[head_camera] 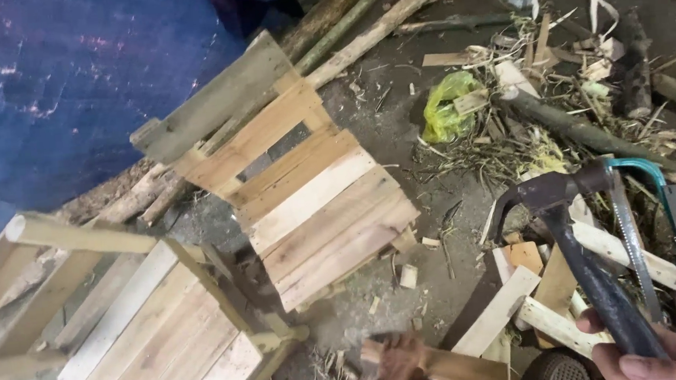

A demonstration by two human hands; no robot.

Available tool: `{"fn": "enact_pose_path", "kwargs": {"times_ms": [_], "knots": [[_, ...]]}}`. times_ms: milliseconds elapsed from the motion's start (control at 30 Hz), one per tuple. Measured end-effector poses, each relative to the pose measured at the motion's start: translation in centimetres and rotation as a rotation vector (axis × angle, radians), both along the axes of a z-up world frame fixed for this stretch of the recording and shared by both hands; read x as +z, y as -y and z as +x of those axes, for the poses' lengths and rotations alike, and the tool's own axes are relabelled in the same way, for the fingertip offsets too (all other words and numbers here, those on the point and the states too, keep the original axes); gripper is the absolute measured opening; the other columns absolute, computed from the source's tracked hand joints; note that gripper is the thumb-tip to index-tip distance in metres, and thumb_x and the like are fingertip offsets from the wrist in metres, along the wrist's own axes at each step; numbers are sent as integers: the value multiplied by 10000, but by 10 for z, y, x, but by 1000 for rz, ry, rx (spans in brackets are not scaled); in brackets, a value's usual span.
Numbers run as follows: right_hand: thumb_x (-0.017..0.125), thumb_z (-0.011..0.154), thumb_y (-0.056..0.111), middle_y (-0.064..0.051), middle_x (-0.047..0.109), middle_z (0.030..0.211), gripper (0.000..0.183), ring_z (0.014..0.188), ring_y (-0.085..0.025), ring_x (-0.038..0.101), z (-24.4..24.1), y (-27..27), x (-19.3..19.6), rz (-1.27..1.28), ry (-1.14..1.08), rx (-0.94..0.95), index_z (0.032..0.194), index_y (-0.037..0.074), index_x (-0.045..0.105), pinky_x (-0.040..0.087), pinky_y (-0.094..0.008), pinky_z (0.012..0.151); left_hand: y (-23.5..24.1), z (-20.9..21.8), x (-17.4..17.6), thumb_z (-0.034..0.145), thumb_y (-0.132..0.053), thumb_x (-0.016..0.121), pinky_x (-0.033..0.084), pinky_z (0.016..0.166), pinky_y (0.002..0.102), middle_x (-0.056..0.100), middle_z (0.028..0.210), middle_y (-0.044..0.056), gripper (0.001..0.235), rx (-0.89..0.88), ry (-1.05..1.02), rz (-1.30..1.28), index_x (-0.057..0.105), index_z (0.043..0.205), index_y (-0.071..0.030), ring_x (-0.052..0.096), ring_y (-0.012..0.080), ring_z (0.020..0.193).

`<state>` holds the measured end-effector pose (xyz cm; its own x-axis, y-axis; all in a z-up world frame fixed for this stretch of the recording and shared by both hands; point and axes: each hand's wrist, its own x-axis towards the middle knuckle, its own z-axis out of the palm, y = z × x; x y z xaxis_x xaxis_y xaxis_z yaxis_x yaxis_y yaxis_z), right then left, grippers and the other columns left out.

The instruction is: The person uses a hammer to drive nails into the seat of a wooden chair. They repeatedly position nails and strike them to secure the wooden slats of the chair seat.

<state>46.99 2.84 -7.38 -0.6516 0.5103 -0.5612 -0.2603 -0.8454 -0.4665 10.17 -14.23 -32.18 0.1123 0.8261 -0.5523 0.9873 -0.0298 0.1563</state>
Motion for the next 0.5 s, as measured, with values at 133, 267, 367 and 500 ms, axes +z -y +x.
{"fn": "enact_pose_path", "kwargs": {"times_ms": [133,267,367,500], "knots": [[638,898,25,-164,441,707,544,425,-314,394,-15,2,13,-37,132,51,1439,-32,637,355,-523,439,7,-3,-16,875,-57,751,433,992,518,612,1067,177,938,15,47,27,169,1610,-76,580,356,982],[573,826,-149,-209,322,632,547,438,-331,317,-47,21,43,83,307,-72,1352,-185,718,210,-485,413,-50,0,134,995,-672,185,-276,1081,734,156,1678,-12,689,707,213,-849,233,1573,-301,66,234,1562],[563,868,-166,-216,432,682,541,468,-308,387,-53,24,50,111,389,-2,1376,-144,747,259,-439,425,38,-7,-45,903,68,597,556,780,344,551,1364,59,569,106,89,68,512,1394,-206,602,235,1149],[532,898,-135,-175,335,696,549,503,-281,306,-62,24,35,82,393,67,1416,-121,715,216,-438,436,66,-10,-24,891,-207,610,487,634,256,707,1025,-14,478,331,556,305,593,1349,-342,647,141,788]]}}
